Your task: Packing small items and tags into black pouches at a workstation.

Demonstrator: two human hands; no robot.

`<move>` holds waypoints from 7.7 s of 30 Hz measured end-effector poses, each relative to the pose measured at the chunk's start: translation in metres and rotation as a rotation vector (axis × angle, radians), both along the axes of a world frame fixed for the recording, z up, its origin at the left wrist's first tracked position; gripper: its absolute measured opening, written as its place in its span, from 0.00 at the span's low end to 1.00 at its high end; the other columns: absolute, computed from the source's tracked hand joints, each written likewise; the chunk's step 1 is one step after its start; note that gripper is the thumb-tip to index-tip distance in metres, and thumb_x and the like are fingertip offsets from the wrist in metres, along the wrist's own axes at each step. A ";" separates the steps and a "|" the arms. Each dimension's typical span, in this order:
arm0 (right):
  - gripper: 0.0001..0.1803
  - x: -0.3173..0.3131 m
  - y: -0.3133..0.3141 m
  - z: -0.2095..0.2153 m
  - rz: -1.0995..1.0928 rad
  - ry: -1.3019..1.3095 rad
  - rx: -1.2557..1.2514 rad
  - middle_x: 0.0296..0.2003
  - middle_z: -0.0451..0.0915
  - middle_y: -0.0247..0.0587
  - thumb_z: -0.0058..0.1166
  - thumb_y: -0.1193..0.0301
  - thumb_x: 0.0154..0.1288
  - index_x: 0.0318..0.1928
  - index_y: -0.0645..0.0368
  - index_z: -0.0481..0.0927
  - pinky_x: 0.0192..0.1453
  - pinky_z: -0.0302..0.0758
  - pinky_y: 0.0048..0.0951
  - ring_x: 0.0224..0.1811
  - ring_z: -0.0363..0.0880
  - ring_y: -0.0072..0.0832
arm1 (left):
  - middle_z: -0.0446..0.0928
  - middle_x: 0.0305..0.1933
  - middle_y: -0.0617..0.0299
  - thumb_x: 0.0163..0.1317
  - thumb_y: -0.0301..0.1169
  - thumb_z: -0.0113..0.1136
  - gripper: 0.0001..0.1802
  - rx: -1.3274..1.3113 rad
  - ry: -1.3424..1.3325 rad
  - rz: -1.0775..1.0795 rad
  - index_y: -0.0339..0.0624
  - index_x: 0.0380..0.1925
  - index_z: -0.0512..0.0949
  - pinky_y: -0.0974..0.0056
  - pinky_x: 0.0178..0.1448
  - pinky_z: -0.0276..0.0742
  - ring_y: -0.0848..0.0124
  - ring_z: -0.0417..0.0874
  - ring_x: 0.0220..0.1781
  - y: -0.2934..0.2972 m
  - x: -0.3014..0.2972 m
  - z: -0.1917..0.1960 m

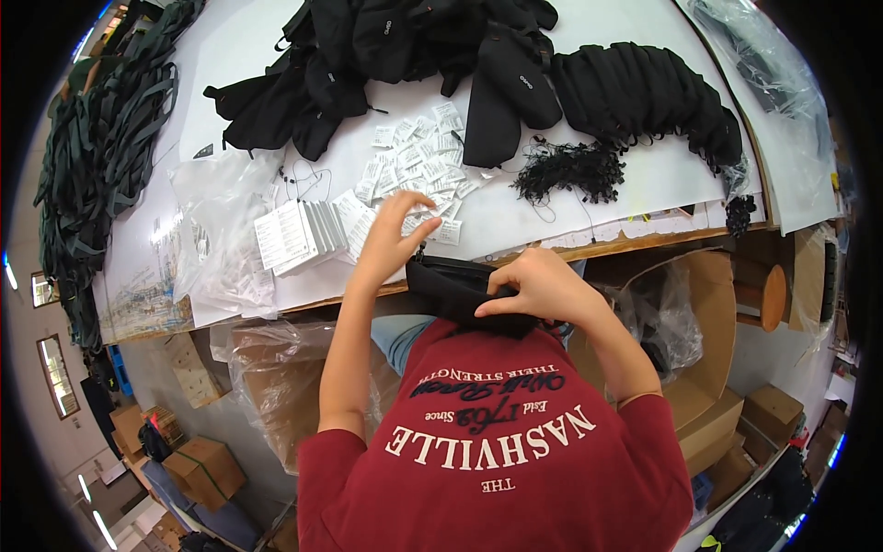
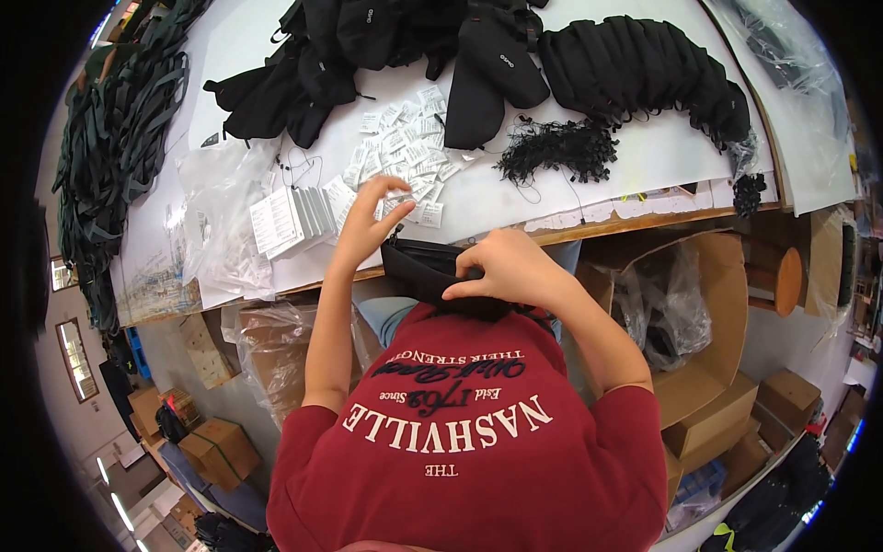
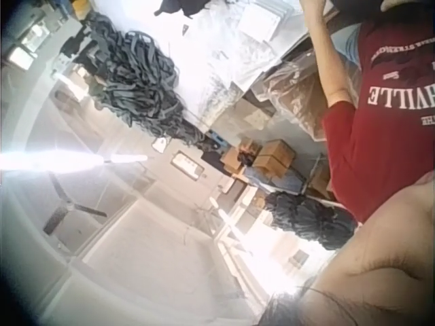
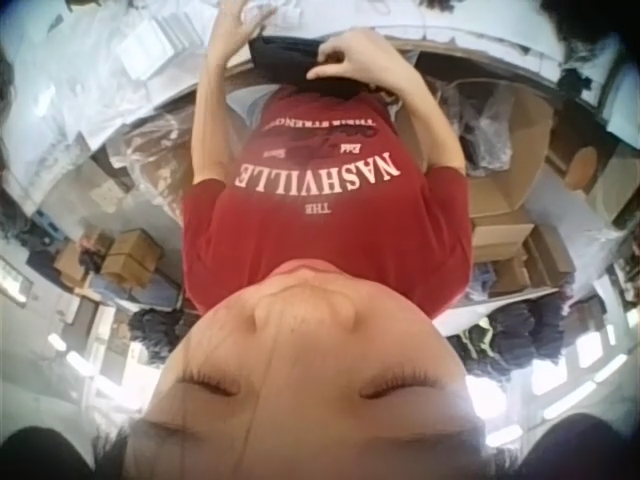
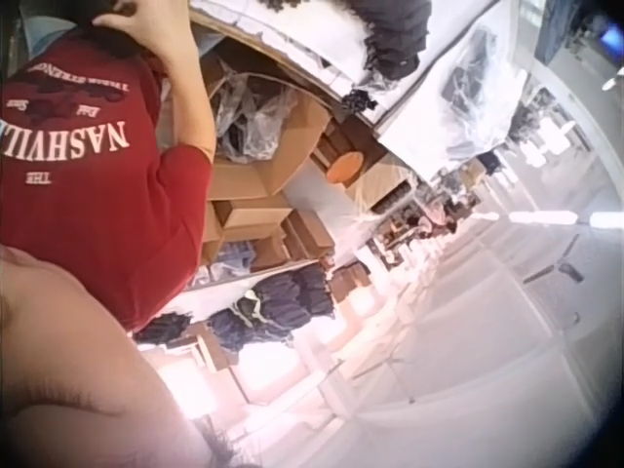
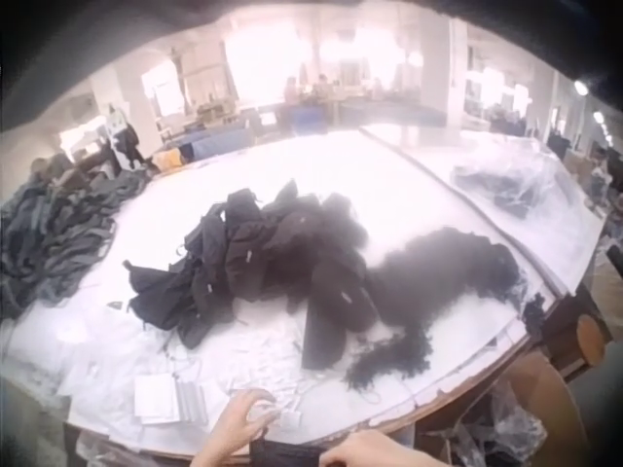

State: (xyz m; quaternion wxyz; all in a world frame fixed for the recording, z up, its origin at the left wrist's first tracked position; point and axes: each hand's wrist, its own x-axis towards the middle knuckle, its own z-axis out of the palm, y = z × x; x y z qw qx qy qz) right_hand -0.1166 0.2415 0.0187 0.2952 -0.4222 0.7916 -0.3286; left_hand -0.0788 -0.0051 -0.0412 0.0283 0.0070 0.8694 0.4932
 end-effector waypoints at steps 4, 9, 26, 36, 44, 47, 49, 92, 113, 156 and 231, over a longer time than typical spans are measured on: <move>0.20 0.004 0.000 -0.005 0.018 0.047 -0.068 0.15 0.76 0.39 0.64 0.50 0.52 0.25 0.55 0.83 0.26 0.70 0.31 0.18 0.76 0.37 | 0.70 0.52 0.61 0.51 0.33 0.67 0.18 -0.501 0.185 0.013 0.48 0.44 0.76 0.56 0.61 0.60 0.58 0.68 0.55 -0.018 -0.016 -0.034; 0.17 0.004 0.003 -0.005 0.007 0.191 -0.121 0.14 0.74 0.38 0.64 0.54 0.53 0.23 0.55 0.83 0.26 0.69 0.32 0.20 0.75 0.37 | 0.76 0.45 0.63 0.53 0.32 0.65 0.10 -0.428 0.291 0.086 0.47 0.37 0.80 0.58 0.60 0.59 0.62 0.71 0.51 -0.024 -0.021 -0.038; 0.12 -0.016 -0.010 0.013 -0.018 0.682 -0.223 0.13 0.71 0.29 0.64 0.58 0.52 0.20 0.50 0.82 0.28 0.66 0.29 0.20 0.72 0.27 | 0.78 0.48 0.66 0.56 0.31 0.63 0.04 -0.073 0.339 0.189 0.45 0.30 0.83 0.59 0.63 0.58 0.64 0.70 0.56 0.009 0.015 0.053; 0.12 -0.029 -0.018 0.011 0.009 0.796 -0.261 0.13 0.68 0.27 0.65 0.58 0.51 0.21 0.51 0.81 0.27 0.64 0.28 0.19 0.70 0.26 | 0.78 0.51 0.59 0.58 0.31 0.61 0.06 0.007 0.365 0.163 0.44 0.33 0.81 0.59 0.65 0.56 0.61 0.69 0.60 0.015 0.014 0.062; 0.11 -0.020 -0.037 0.022 -0.198 0.831 -0.540 0.12 0.64 0.27 0.70 0.62 0.44 0.24 0.52 0.83 0.21 0.59 0.27 0.15 0.65 0.25 | 0.72 0.56 0.59 0.57 0.33 0.67 0.35 1.432 0.053 0.289 0.42 0.62 0.60 0.63 0.64 0.67 0.67 0.73 0.58 0.044 0.032 0.000; 0.10 -0.011 -0.039 0.017 -0.292 0.758 -0.584 0.14 0.68 0.28 0.67 0.62 0.53 0.27 0.53 0.83 0.22 0.59 0.26 0.16 0.65 0.24 | 0.75 0.53 0.61 0.57 0.33 0.66 0.28 1.549 -0.067 0.389 0.44 0.57 0.67 0.62 0.63 0.68 0.69 0.76 0.56 0.053 0.034 0.005; 0.09 -0.002 -0.041 0.014 -0.518 0.488 -0.656 0.15 0.70 0.28 0.64 0.64 0.57 0.28 0.55 0.83 0.21 0.57 0.24 0.16 0.64 0.19 | 0.77 0.52 0.63 0.58 0.31 0.65 0.22 1.494 -0.011 0.495 0.44 0.53 0.72 0.60 0.63 0.70 0.69 0.76 0.56 0.053 0.030 0.016; 0.06 0.017 -0.037 0.020 -0.386 -0.284 -0.715 0.33 0.77 0.38 0.63 0.73 0.56 0.33 0.62 0.81 0.46 0.68 0.27 0.38 0.72 0.28 | 0.82 0.39 0.57 0.60 0.33 0.58 0.14 1.698 -0.104 0.605 0.35 0.41 0.79 0.63 0.45 0.82 0.66 0.85 0.38 0.020 0.016 0.041; 0.28 -0.012 -0.015 0.039 -0.303 -0.227 -0.543 0.42 0.79 0.39 0.67 0.74 0.48 0.53 0.59 0.73 0.50 0.72 0.23 0.44 0.78 0.25 | 0.70 0.48 0.61 0.57 0.24 0.63 0.32 0.516 0.264 0.260 0.41 0.61 0.64 0.68 0.58 0.66 0.72 0.72 0.51 -0.005 0.049 0.056; 0.26 -0.192 0.029 -0.060 -0.796 0.863 0.107 0.48 0.68 0.41 0.60 0.74 0.51 0.54 0.48 0.76 0.42 0.77 0.40 0.43 0.78 0.40 | 0.70 0.55 0.61 0.68 0.31 0.52 0.16 0.545 -0.088 0.310 0.40 0.54 0.72 0.67 0.58 0.67 0.71 0.73 0.52 -0.021 0.085 0.020; 0.10 -0.040 0.068 -0.072 -0.777 0.235 0.320 0.35 0.76 0.45 0.59 0.67 0.55 0.35 0.56 0.74 0.42 0.74 0.40 0.38 0.78 0.44 | 0.72 0.54 0.54 0.64 0.28 0.58 0.22 0.234 0.310 1.030 0.31 0.55 0.67 0.66 0.60 0.64 0.68 0.71 0.53 -0.107 0.097 0.047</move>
